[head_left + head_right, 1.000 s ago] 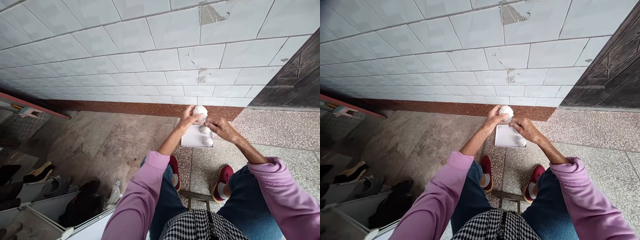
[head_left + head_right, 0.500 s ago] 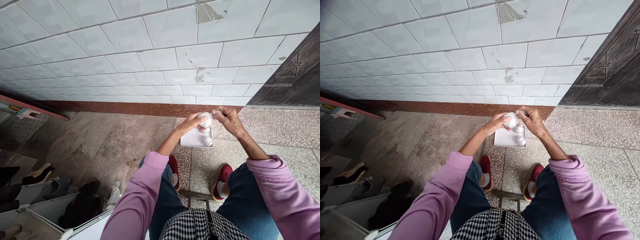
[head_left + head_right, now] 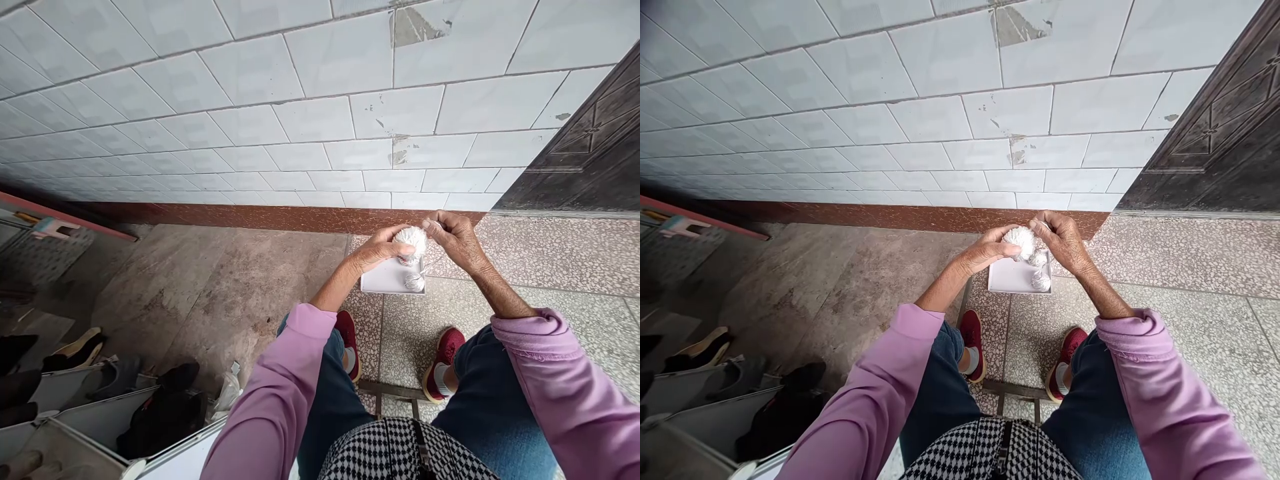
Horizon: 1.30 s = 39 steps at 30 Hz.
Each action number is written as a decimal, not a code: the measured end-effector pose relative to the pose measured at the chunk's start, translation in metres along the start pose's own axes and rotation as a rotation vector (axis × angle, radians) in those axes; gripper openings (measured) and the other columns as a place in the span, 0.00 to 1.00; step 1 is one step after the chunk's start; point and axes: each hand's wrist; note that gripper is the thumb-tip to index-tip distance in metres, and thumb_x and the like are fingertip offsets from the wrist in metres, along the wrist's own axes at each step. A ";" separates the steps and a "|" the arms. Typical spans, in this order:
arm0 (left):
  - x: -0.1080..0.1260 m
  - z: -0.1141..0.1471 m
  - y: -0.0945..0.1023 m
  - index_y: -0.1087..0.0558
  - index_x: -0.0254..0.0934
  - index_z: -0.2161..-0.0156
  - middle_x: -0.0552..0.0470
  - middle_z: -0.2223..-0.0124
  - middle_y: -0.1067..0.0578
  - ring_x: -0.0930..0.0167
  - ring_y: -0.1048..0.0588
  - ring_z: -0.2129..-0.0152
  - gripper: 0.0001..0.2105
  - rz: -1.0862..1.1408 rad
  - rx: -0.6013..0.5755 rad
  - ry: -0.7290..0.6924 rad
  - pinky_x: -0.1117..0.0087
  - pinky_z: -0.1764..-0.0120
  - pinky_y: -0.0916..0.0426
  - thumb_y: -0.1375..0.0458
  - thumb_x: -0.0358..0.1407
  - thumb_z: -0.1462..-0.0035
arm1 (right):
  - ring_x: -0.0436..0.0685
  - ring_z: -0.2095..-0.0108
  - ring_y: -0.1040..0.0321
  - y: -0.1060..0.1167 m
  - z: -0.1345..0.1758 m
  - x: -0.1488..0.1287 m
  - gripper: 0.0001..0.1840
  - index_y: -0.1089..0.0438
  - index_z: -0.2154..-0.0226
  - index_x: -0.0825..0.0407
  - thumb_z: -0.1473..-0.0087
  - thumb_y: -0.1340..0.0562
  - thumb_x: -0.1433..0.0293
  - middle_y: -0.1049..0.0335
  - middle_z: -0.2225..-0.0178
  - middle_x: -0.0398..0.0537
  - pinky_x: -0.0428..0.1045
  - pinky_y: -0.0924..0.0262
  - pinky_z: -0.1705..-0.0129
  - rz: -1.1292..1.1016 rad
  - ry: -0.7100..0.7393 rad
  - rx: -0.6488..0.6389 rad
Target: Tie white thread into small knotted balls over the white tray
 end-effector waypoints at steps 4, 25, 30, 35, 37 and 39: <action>0.002 -0.002 -0.001 0.23 0.36 0.50 0.45 0.56 0.22 0.70 0.24 0.64 0.28 0.044 0.089 -0.012 0.69 0.63 0.30 0.25 0.44 0.56 | 0.52 0.75 0.50 0.002 -0.003 0.002 0.30 0.36 0.74 0.48 0.36 0.35 0.43 0.46 0.78 0.41 0.51 0.51 0.72 -0.022 -0.007 0.049; -0.003 -0.005 -0.006 0.23 0.36 0.54 0.49 0.58 0.23 0.70 0.25 0.63 0.26 0.073 0.074 -0.025 0.68 0.59 0.30 0.23 0.39 0.60 | 0.52 0.76 0.51 -0.007 -0.004 0.010 0.35 0.40 0.76 0.47 0.39 0.35 0.36 0.47 0.80 0.40 0.50 0.53 0.75 -0.068 -0.045 0.065; 0.002 -0.003 -0.007 0.23 0.36 0.55 0.47 0.58 0.22 0.69 0.26 0.63 0.25 0.281 0.132 -0.048 0.66 0.62 0.29 0.24 0.43 0.58 | 0.51 0.76 0.51 -0.008 -0.004 0.009 0.34 0.38 0.75 0.48 0.36 0.37 0.38 0.46 0.79 0.40 0.49 0.52 0.74 -0.090 -0.043 0.015; 0.001 -0.008 -0.005 0.26 0.38 0.54 0.45 0.53 0.22 0.65 0.24 0.56 0.26 0.299 0.265 -0.128 0.62 0.55 0.26 0.25 0.45 0.57 | 0.53 0.74 0.45 -0.017 0.000 0.011 0.29 0.37 0.72 0.49 0.30 0.42 0.45 0.40 0.76 0.43 0.51 0.49 0.69 0.133 0.021 -0.069; -0.001 -0.010 -0.002 0.27 0.38 0.53 0.46 0.53 0.22 0.65 0.23 0.54 0.27 0.265 0.320 -0.170 0.61 0.53 0.26 0.26 0.47 0.57 | 0.53 0.73 0.43 -0.021 0.003 0.011 0.27 0.36 0.71 0.49 0.28 0.44 0.48 0.38 0.75 0.44 0.51 0.48 0.68 0.223 0.049 -0.134; -0.003 -0.012 0.003 0.29 0.39 0.53 0.47 0.53 0.22 0.65 0.22 0.55 0.29 0.209 0.376 -0.197 0.61 0.52 0.26 0.25 0.48 0.57 | 0.54 0.73 0.40 -0.023 0.006 0.008 0.26 0.34 0.70 0.49 0.27 0.46 0.49 0.35 0.74 0.45 0.51 0.48 0.67 0.249 0.073 -0.225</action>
Point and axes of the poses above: each hand's wrist, its own z-axis away from the middle knuckle, its own y-axis out of the back of the hand, x = y × z
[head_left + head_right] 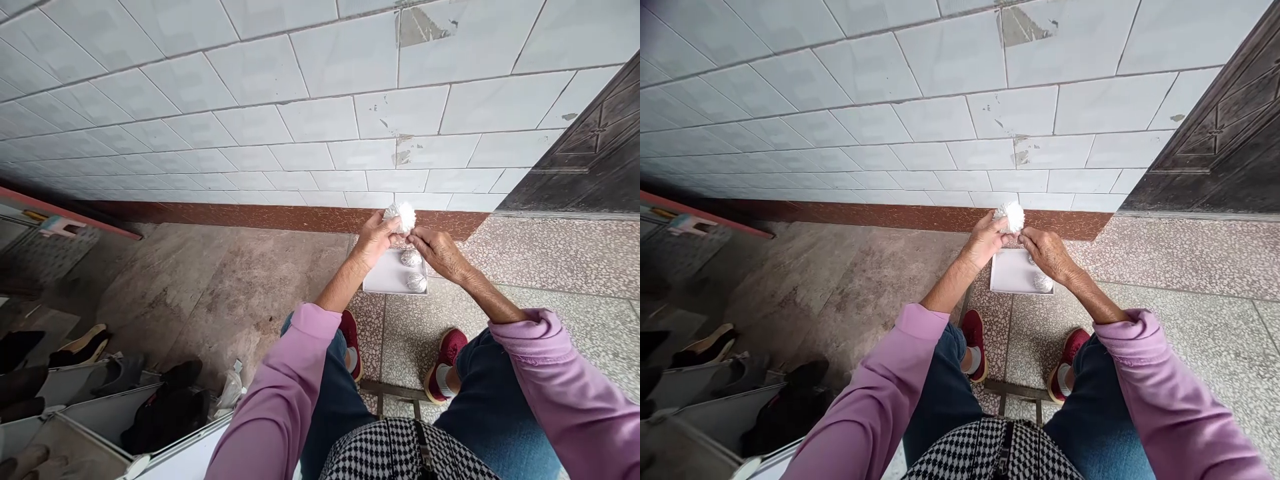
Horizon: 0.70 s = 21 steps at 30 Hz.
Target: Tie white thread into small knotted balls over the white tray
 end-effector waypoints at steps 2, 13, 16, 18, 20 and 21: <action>-0.001 -0.002 0.005 0.30 0.39 0.53 0.49 0.53 0.22 0.66 0.23 0.56 0.30 -0.101 0.052 -0.037 0.63 0.52 0.27 0.24 0.46 0.59 | 0.54 0.73 0.40 0.000 0.002 -0.006 0.28 0.33 0.70 0.49 0.26 0.46 0.48 0.35 0.75 0.45 0.51 0.47 0.68 -0.035 0.035 -0.077; 0.001 0.004 0.004 0.22 0.38 0.51 0.50 0.60 0.23 0.72 0.28 0.67 0.22 -0.406 -0.242 0.036 0.69 0.62 0.32 0.32 0.48 0.48 | 0.51 0.76 0.52 0.026 -0.003 -0.007 0.37 0.41 0.77 0.48 0.40 0.35 0.34 0.49 0.78 0.40 0.50 0.52 0.73 -0.251 -0.059 0.232; -0.003 0.006 0.002 0.22 0.38 0.52 0.49 0.61 0.23 0.72 0.28 0.68 0.23 -0.347 -0.284 0.069 0.68 0.63 0.32 0.33 0.53 0.44 | 0.51 0.76 0.54 0.027 -0.003 -0.003 0.36 0.42 0.77 0.47 0.40 0.33 0.37 0.51 0.78 0.39 0.50 0.53 0.73 -0.282 -0.074 0.256; -0.006 0.006 0.001 0.22 0.37 0.51 0.47 0.59 0.23 0.71 0.27 0.67 0.25 -0.337 -0.288 0.054 0.67 0.62 0.31 0.31 0.54 0.45 | 0.51 0.76 0.55 0.026 -0.004 0.000 0.35 0.43 0.76 0.47 0.39 0.33 0.38 0.51 0.78 0.39 0.50 0.53 0.73 -0.296 -0.066 0.272; -0.009 0.006 0.001 0.23 0.36 0.49 0.45 0.56 0.22 0.70 0.25 0.65 0.29 -0.329 -0.300 0.046 0.67 0.61 0.30 0.27 0.52 0.50 | 0.52 0.75 0.55 0.024 -0.005 0.003 0.35 0.43 0.76 0.47 0.39 0.33 0.39 0.52 0.78 0.39 0.51 0.54 0.73 -0.282 -0.064 0.282; -0.009 0.005 0.001 0.23 0.35 0.48 0.44 0.55 0.22 0.69 0.24 0.63 0.31 -0.324 -0.305 0.046 0.66 0.60 0.29 0.25 0.51 0.52 | 0.52 0.75 0.55 0.023 -0.006 0.005 0.34 0.43 0.76 0.47 0.39 0.33 0.40 0.51 0.78 0.39 0.51 0.54 0.72 -0.270 -0.066 0.286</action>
Point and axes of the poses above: each hand's wrist, its own z-axis away from the middle knuckle, its own y-axis out of the back of the hand, x = y × z
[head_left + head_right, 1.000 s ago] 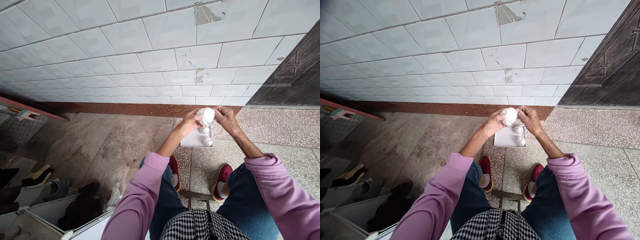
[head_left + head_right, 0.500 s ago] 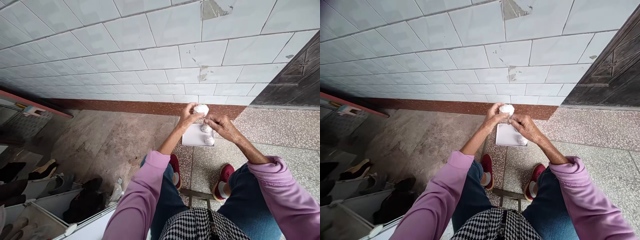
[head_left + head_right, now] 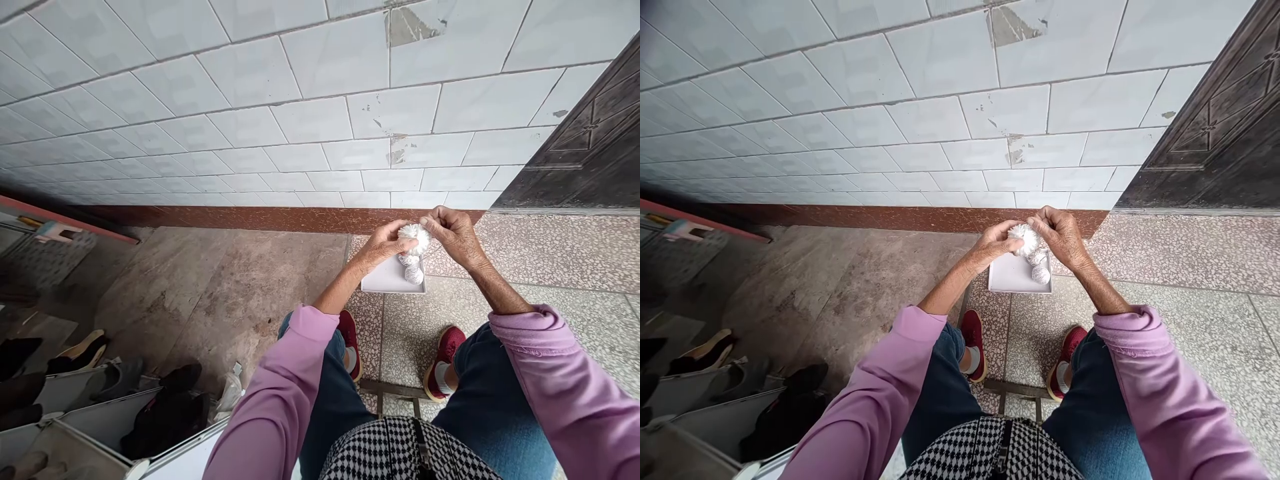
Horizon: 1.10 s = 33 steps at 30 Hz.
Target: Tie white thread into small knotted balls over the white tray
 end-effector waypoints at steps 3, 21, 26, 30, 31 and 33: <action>0.001 0.001 0.000 0.24 0.35 0.47 0.41 0.52 0.21 0.65 0.22 0.58 0.33 -0.003 0.011 0.013 0.64 0.56 0.26 0.23 0.49 0.55 | 0.51 0.75 0.54 0.000 -0.002 0.005 0.34 0.44 0.77 0.48 0.39 0.32 0.42 0.51 0.78 0.39 0.50 0.54 0.72 0.005 -0.005 0.006; 0.009 -0.003 0.029 0.30 0.39 0.52 0.49 0.54 0.22 0.68 0.22 0.59 0.34 0.133 0.398 -0.144 0.66 0.56 0.26 0.20 0.45 0.63 | 0.52 0.74 0.42 -0.038 0.010 -0.014 0.30 0.33 0.72 0.51 0.28 0.42 0.46 0.37 0.75 0.42 0.50 0.46 0.68 0.065 0.120 -0.361; 0.001 0.000 0.033 0.29 0.38 0.54 0.50 0.55 0.22 0.69 0.25 0.61 0.36 -0.188 0.415 -0.147 0.68 0.57 0.30 0.19 0.44 0.68 | 0.51 0.74 0.42 -0.033 0.007 -0.028 0.29 0.27 0.70 0.51 0.30 0.39 0.45 0.37 0.76 0.42 0.49 0.47 0.71 -0.056 0.096 -0.346; 0.013 0.012 0.025 0.25 0.38 0.50 0.49 0.57 0.22 0.69 0.24 0.62 0.29 -0.056 0.116 -0.006 0.68 0.60 0.29 0.24 0.45 0.56 | 0.50 0.77 0.49 -0.018 -0.003 -0.026 0.29 0.26 0.70 0.50 0.34 0.35 0.42 0.44 0.79 0.40 0.48 0.52 0.74 -0.126 0.014 -0.123; 0.016 0.014 0.023 0.25 0.38 0.50 0.48 0.56 0.22 0.70 0.24 0.63 0.28 0.013 0.059 0.014 0.69 0.62 0.29 0.25 0.45 0.55 | 0.51 0.77 0.49 -0.014 -0.004 -0.024 0.30 0.26 0.71 0.50 0.35 0.34 0.41 0.44 0.79 0.40 0.48 0.53 0.75 -0.138 0.005 -0.080; 0.022 0.016 0.018 0.24 0.38 0.50 0.48 0.56 0.22 0.70 0.24 0.64 0.28 0.125 -0.013 0.041 0.69 0.64 0.29 0.25 0.47 0.54 | 0.51 0.76 0.49 -0.010 -0.006 -0.019 0.30 0.28 0.73 0.50 0.37 0.33 0.41 0.44 0.79 0.40 0.48 0.54 0.75 -0.155 -0.009 -0.037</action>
Point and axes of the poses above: each hand's wrist, its own z-axis away from the middle knuckle, its own y-axis out of the back of the hand, x = y × z
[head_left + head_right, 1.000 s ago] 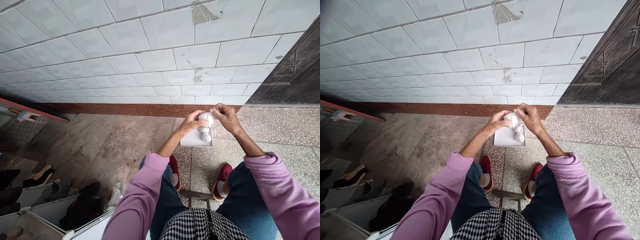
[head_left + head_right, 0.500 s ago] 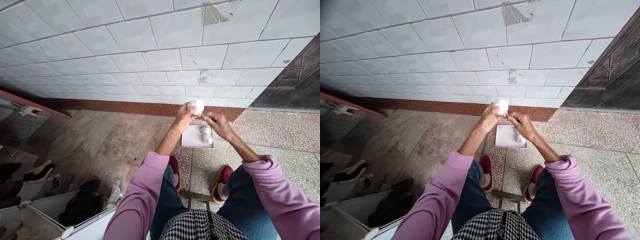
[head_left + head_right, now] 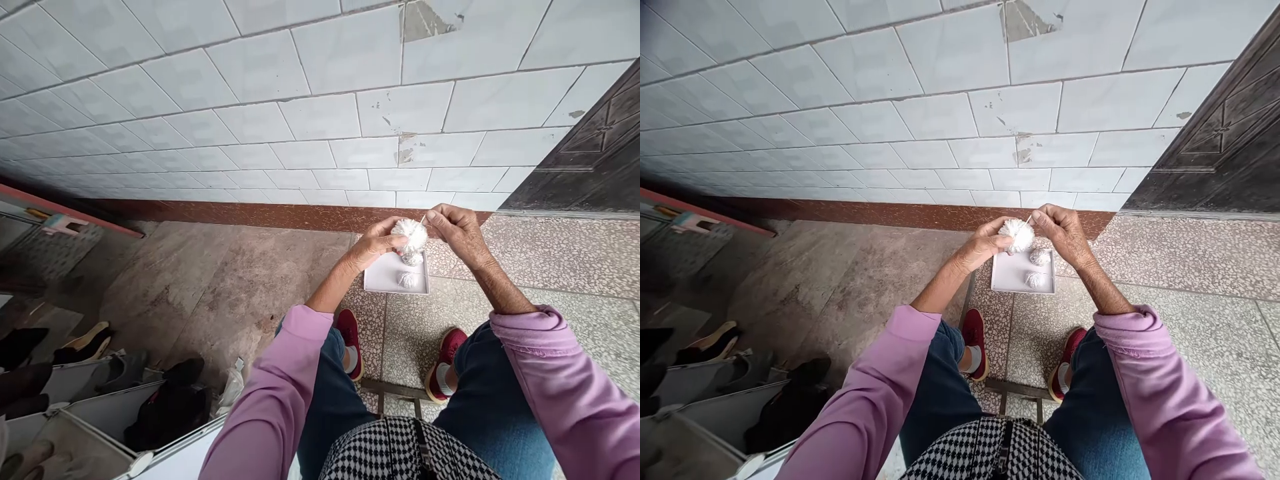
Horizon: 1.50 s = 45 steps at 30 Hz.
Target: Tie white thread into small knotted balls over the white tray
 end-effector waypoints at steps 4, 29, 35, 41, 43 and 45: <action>0.001 -0.002 -0.006 0.25 0.38 0.46 0.48 0.58 0.22 0.73 0.25 0.71 0.31 0.070 -0.052 0.065 0.70 0.69 0.30 0.26 0.48 0.53 | 0.50 0.78 0.52 0.001 0.002 0.009 0.32 0.34 0.76 0.49 0.37 0.33 0.41 0.47 0.80 0.39 0.48 0.55 0.76 -0.003 -0.045 0.001; -0.012 -0.019 0.004 0.29 0.41 0.48 0.47 0.48 0.21 0.66 0.22 0.57 0.35 -0.245 0.345 -0.195 0.67 0.57 0.25 0.21 0.43 0.60 | 0.54 0.73 0.37 -0.009 0.009 0.030 0.24 0.29 0.71 0.51 0.29 0.43 0.54 0.30 0.74 0.47 0.51 0.45 0.66 0.354 0.033 -0.396; -0.010 -0.014 0.012 0.27 0.37 0.48 0.46 0.52 0.20 0.67 0.21 0.58 0.30 -0.384 0.221 -0.163 0.67 0.56 0.27 0.24 0.38 0.56 | 0.52 0.73 0.40 -0.005 0.007 0.008 0.31 0.27 0.70 0.52 0.30 0.41 0.44 0.34 0.75 0.44 0.50 0.47 0.68 0.225 0.050 -0.319; -0.006 -0.005 0.004 0.33 0.41 0.36 0.47 0.56 0.20 0.71 0.20 0.71 0.34 -0.318 -0.012 0.057 0.71 0.71 0.30 0.30 0.41 0.47 | 0.51 0.75 0.46 0.002 0.003 0.008 0.34 0.33 0.74 0.50 0.35 0.38 0.38 0.41 0.77 0.41 0.50 0.51 0.71 0.176 0.028 -0.169; -0.006 -0.004 0.000 0.32 0.41 0.37 0.46 0.54 0.21 0.70 0.19 0.69 0.33 -0.254 -0.039 0.058 0.72 0.70 0.29 0.30 0.43 0.46 | 0.51 0.75 0.47 0.002 0.003 0.008 0.34 0.35 0.75 0.49 0.35 0.38 0.38 0.41 0.77 0.41 0.50 0.51 0.72 0.157 0.022 -0.156; -0.007 -0.004 -0.003 0.31 0.41 0.37 0.45 0.53 0.21 0.70 0.19 0.67 0.33 -0.217 -0.036 0.059 0.72 0.70 0.28 0.30 0.47 0.45 | 0.51 0.75 0.47 0.002 0.003 0.007 0.34 0.35 0.75 0.49 0.35 0.38 0.38 0.42 0.77 0.41 0.50 0.51 0.72 0.146 0.024 -0.152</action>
Point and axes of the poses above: each hand's wrist, its own z-axis away from the middle knuckle, its own y-axis out of the back of the hand, x = y × z
